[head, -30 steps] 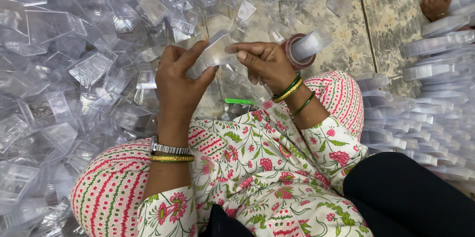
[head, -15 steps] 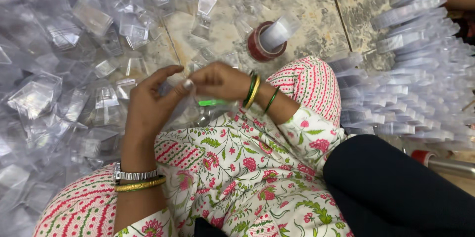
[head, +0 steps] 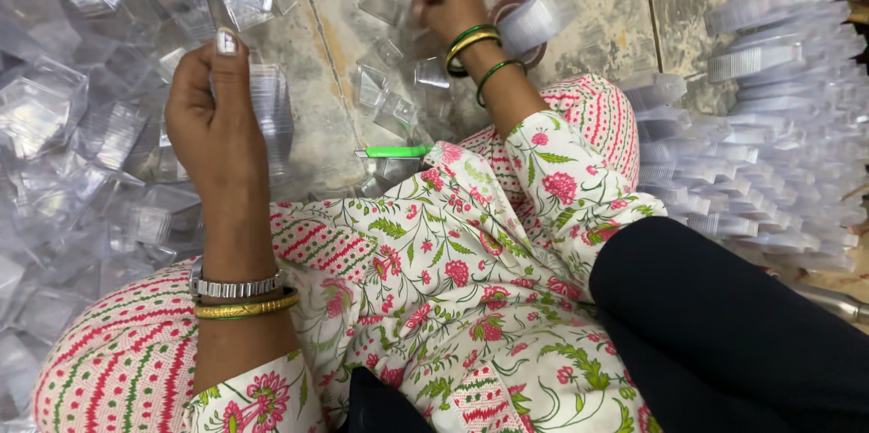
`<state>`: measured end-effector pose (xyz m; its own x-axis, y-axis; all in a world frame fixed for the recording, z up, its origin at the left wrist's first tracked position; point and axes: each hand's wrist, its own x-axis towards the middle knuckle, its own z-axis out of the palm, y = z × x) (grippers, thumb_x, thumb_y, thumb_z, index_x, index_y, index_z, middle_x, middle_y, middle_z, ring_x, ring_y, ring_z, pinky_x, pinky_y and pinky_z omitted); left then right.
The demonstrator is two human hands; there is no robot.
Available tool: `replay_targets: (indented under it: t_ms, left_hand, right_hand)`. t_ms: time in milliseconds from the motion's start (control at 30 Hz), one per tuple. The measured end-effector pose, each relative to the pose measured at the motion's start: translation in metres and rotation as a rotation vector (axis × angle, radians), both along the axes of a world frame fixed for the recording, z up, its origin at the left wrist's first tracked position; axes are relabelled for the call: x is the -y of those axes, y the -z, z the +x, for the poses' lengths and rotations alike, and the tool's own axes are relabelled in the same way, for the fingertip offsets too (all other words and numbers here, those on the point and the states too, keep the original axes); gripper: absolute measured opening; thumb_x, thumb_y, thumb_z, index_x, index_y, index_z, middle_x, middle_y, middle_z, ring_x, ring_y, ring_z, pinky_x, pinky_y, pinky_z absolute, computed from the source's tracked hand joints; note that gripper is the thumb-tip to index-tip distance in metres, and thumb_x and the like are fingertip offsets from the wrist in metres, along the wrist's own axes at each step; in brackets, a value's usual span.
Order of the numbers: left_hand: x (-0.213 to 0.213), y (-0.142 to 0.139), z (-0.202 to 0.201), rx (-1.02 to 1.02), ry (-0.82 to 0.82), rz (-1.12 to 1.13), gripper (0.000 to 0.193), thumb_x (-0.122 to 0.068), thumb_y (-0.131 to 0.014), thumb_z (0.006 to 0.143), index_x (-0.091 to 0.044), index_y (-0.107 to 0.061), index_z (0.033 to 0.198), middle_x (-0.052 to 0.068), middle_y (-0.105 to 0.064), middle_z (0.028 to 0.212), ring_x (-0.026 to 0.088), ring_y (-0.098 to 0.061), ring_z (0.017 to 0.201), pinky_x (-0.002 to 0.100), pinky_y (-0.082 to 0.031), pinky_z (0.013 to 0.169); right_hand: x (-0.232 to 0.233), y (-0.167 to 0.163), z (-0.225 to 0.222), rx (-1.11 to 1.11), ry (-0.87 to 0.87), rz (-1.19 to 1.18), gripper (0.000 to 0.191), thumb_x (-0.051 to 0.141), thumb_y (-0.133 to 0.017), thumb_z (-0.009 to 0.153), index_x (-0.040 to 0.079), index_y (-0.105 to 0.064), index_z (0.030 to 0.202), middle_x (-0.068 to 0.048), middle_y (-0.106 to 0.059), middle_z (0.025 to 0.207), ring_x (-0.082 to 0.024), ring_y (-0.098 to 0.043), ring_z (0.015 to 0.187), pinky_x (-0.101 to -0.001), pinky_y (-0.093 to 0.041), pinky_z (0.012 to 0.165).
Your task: The person sits on the floor among large piles of clear plastic cups and stacks them by hand, picking up cups one at a time and aligning them into stacks, occasionally repositioning stacks on the floor beside them.
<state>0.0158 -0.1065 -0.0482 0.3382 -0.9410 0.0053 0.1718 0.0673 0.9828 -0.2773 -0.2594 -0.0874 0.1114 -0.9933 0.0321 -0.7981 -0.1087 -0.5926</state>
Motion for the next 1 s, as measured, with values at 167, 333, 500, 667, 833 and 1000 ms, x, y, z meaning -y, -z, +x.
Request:
replay_targets:
  t_ms: [167,333,500,667,833,1000]
  left_hand:
    - [-0.001,0.0,-0.002,-0.02,0.016,0.029,0.029,-0.032,-0.066,0.115,-0.004,-0.066,0.104,-0.009,-0.054,0.085,0.001,-0.038,0.076,0.022,-0.03,0.066]
    - [0.002,0.0,0.0,0.037,-0.006,0.004,0.03,-0.032,-0.066,0.114,-0.004,-0.067,0.105,-0.009,-0.056,0.086,0.001,-0.04,0.075,0.021,-0.031,0.065]
    - [0.001,0.0,0.002,0.058,-0.022,0.03,0.03,-0.033,-0.067,0.113,-0.005,-0.068,0.104,-0.01,-0.056,0.083,0.001,-0.039,0.074,0.022,-0.031,0.064]
    - [0.002,0.001,0.002,0.059,-0.021,-0.036,0.031,-0.032,-0.068,0.115,-0.003,-0.066,0.105,-0.009,-0.058,0.088,0.002,-0.042,0.079,0.023,-0.034,0.068]
    - [0.0,-0.002,0.002,0.15,-0.056,-0.028,0.033,-0.035,-0.07,0.116,-0.003,-0.068,0.104,-0.008,-0.058,0.086,0.003,-0.043,0.079,0.023,-0.036,0.07]
    - [0.0,-0.007,0.002,0.173,-0.066,0.018,0.035,-0.037,-0.07,0.113,-0.004,-0.068,0.102,-0.008,-0.056,0.083,0.003,-0.041,0.076,0.024,-0.034,0.067]
  right_hand:
    - [-0.036,-0.007,0.037,0.02,-0.154,0.102,0.037,0.024,-0.088,0.077,0.004,-0.072,0.102,-0.009,-0.074,0.082,-0.017,-0.071,0.073,-0.0333,-0.058,0.07]
    - [-0.039,-0.005,0.067,0.281,-0.052,0.156,0.037,0.029,-0.088,0.079,0.002,-0.074,0.1,-0.011,-0.072,0.084,-0.019,-0.07,0.073,-0.0358,-0.06,0.069]
    - [-0.03,0.002,0.041,0.038,0.029,0.026,0.037,0.026,-0.087,0.08,0.005,-0.071,0.106,-0.01,-0.076,0.083,-0.017,-0.074,0.072,-0.0323,-0.059,0.07]
    - [-0.026,-0.01,-0.026,-0.033,0.05,-0.256,0.019,0.005,-0.071,0.083,0.007,-0.075,0.102,-0.011,-0.079,0.091,-0.022,-0.078,0.082,-0.0343,-0.062,0.076]
    - [-0.056,-0.014,-0.051,-0.3,0.137,-0.078,0.01,0.012,-0.076,0.083,0.007,-0.077,0.091,-0.016,-0.075,0.083,-0.03,-0.073,0.079,-0.0397,-0.058,0.074]
    - [-0.072,0.002,-0.024,-0.226,0.231,0.0,0.014,0.018,-0.08,0.084,0.006,-0.076,0.09,-0.015,-0.075,0.084,-0.029,-0.073,0.078,-0.0396,-0.056,0.073]
